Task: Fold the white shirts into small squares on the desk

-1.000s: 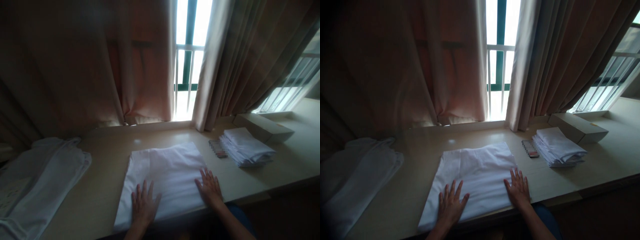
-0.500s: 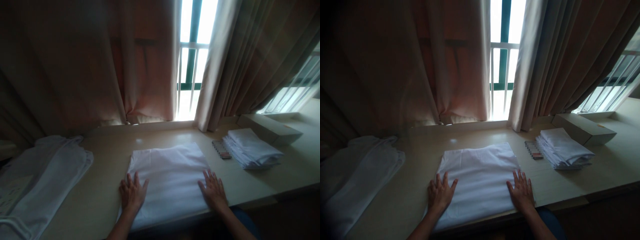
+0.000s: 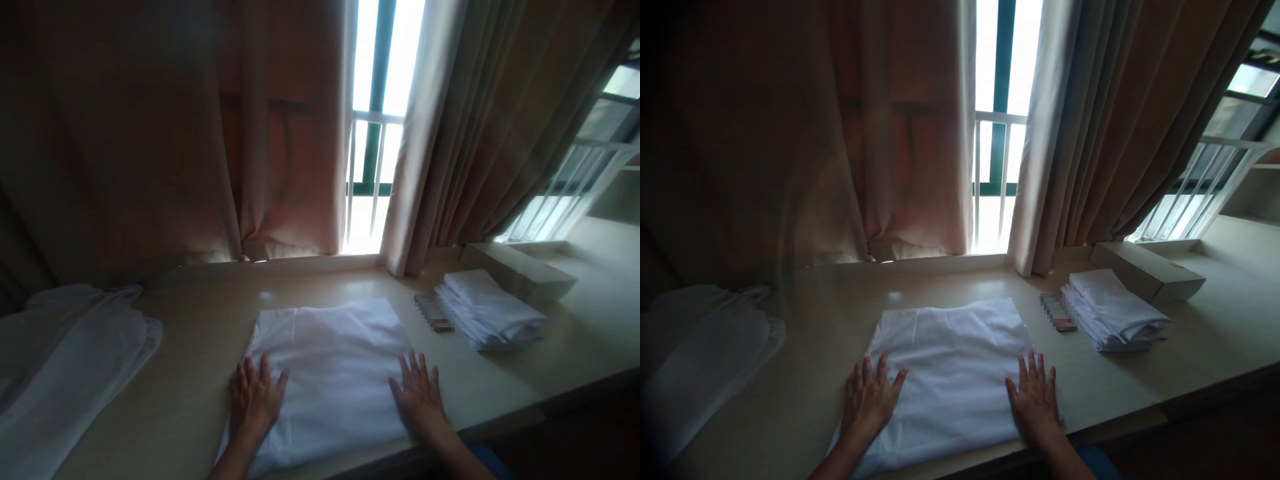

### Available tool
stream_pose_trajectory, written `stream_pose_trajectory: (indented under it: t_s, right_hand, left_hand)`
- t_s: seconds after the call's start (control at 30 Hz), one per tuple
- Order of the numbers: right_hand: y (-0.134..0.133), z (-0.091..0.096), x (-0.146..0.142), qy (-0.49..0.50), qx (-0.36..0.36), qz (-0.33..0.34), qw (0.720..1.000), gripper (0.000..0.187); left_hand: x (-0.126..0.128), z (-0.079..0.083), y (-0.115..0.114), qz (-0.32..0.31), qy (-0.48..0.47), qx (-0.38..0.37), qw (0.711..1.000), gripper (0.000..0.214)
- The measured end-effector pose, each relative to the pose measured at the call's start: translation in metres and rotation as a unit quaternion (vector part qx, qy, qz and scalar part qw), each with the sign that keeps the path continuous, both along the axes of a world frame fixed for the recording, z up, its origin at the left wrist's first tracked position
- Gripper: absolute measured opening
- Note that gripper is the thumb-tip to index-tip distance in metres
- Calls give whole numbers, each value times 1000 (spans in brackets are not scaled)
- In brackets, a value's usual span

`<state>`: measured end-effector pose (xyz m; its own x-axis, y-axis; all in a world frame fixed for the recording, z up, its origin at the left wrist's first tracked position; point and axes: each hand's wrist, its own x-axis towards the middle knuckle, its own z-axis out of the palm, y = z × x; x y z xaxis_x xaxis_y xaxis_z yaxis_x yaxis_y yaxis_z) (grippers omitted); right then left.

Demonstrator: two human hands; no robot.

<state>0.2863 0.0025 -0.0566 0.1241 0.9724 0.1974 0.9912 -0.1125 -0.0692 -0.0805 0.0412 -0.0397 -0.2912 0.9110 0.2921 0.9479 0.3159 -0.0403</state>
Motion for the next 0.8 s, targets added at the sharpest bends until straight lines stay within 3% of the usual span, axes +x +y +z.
stream_pose_trajectory:
  t_s: [0.17, 0.27, 0.37, 0.47, 0.8]
  right_hand:
    - [37, 32, -33, 10, 36, 153, 987, 64]
    - [72, 40, -36, 26, -16, 194, 981, 70]
    - [100, 30, -14, 49, -85, 115, 989, 73]
    - [111, 14, 11, 77, -89, 31, 993, 74]
    - [115, -1, 13, 79, -82, -20, 993, 79]
  left_hand:
    - [-2, -3, 2, -2, 12, 7, 1000, 75]
    - [-1, -2, 1, 0, 8, -4, 1000, 75]
    - [-1, -3, -1, 10, 9, -9, 1000, 76]
    - [-2, -8, 0, 13, 16, 1, 1000, 77]
    - [-5, -16, 4, 8, 30, 6, 999, 77]
